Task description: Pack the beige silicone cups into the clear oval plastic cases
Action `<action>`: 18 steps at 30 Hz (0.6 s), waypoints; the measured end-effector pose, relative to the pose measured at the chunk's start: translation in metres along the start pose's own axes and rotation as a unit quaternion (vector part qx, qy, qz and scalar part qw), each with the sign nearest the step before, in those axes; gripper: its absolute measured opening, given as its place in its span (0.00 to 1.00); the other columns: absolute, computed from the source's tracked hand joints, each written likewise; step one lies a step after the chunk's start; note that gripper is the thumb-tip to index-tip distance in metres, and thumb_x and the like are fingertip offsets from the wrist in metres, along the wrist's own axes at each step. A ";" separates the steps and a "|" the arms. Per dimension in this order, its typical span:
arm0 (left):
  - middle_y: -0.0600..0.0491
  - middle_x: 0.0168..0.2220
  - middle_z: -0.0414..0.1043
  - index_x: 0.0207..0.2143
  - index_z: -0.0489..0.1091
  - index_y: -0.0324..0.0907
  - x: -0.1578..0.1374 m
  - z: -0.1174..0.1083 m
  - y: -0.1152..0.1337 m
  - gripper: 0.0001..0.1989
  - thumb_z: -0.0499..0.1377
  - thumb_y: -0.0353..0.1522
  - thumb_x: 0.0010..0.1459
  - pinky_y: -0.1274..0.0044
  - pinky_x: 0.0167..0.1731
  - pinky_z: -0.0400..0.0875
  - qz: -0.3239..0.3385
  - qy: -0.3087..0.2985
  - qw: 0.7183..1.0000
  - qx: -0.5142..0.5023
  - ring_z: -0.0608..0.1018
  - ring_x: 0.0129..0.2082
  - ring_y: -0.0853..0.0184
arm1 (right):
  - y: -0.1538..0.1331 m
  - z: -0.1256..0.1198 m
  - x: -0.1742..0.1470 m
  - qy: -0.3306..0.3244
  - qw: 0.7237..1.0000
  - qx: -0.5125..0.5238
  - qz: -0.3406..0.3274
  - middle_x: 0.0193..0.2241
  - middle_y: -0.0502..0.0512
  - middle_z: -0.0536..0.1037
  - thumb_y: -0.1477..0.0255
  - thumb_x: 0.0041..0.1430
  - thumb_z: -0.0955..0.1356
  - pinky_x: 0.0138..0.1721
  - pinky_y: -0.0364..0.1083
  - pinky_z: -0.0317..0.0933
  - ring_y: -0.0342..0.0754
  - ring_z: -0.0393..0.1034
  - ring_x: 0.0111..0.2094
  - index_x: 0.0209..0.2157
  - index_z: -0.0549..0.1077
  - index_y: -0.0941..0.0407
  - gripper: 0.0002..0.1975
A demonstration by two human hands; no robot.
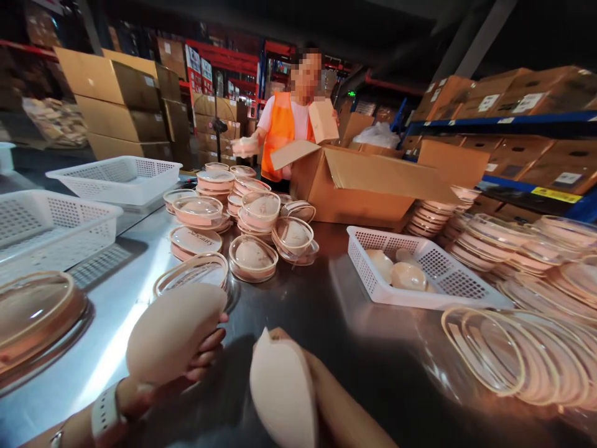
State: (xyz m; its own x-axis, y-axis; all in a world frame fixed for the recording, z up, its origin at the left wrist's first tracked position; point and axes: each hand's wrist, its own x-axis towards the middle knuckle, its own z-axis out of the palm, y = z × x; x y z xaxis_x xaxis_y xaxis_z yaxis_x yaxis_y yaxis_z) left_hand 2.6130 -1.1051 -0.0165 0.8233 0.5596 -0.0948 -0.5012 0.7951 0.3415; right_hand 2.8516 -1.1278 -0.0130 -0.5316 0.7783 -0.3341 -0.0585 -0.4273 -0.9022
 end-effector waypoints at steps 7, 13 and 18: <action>0.56 0.28 0.74 0.38 0.74 0.42 0.007 0.013 -0.009 0.22 0.75 0.33 0.39 0.80 0.27 0.71 0.126 0.204 0.963 0.126 0.76 0.28 0.68 | 0.002 0.000 -0.006 0.140 0.939 -0.313 -0.020 0.22 0.47 0.73 0.74 0.49 0.74 0.29 0.37 0.58 0.42 0.63 0.27 0.25 0.79 0.61 0.05; 0.55 0.31 0.73 0.35 0.71 0.41 0.010 0.009 -0.013 0.22 0.74 0.42 0.42 0.78 0.32 0.69 0.224 0.247 0.877 0.345 0.73 0.32 0.66 | -0.014 0.015 -0.015 0.158 0.909 -0.345 -0.173 0.53 0.64 0.72 0.47 0.40 0.77 0.59 0.56 0.57 0.63 0.64 0.55 0.48 0.77 0.58 0.37; 0.48 0.49 0.74 0.43 0.75 0.45 -0.001 -0.004 -0.009 0.12 0.59 0.41 0.62 0.72 0.54 0.65 0.240 0.108 0.800 0.539 0.73 0.51 0.59 | -0.003 0.022 -0.009 0.318 0.926 -0.137 -0.151 0.25 0.55 0.76 0.44 0.52 0.69 0.32 0.46 0.67 0.51 0.70 0.30 0.27 0.74 0.58 0.28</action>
State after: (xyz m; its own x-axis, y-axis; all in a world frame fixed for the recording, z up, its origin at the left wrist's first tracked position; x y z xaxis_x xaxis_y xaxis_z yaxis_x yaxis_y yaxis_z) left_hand 2.6157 -1.1113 -0.0230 0.4820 0.8596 0.1694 -0.1283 -0.1221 0.9842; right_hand 2.8380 -1.1437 -0.0014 0.0846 0.9940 -0.0694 0.1388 -0.0808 -0.9870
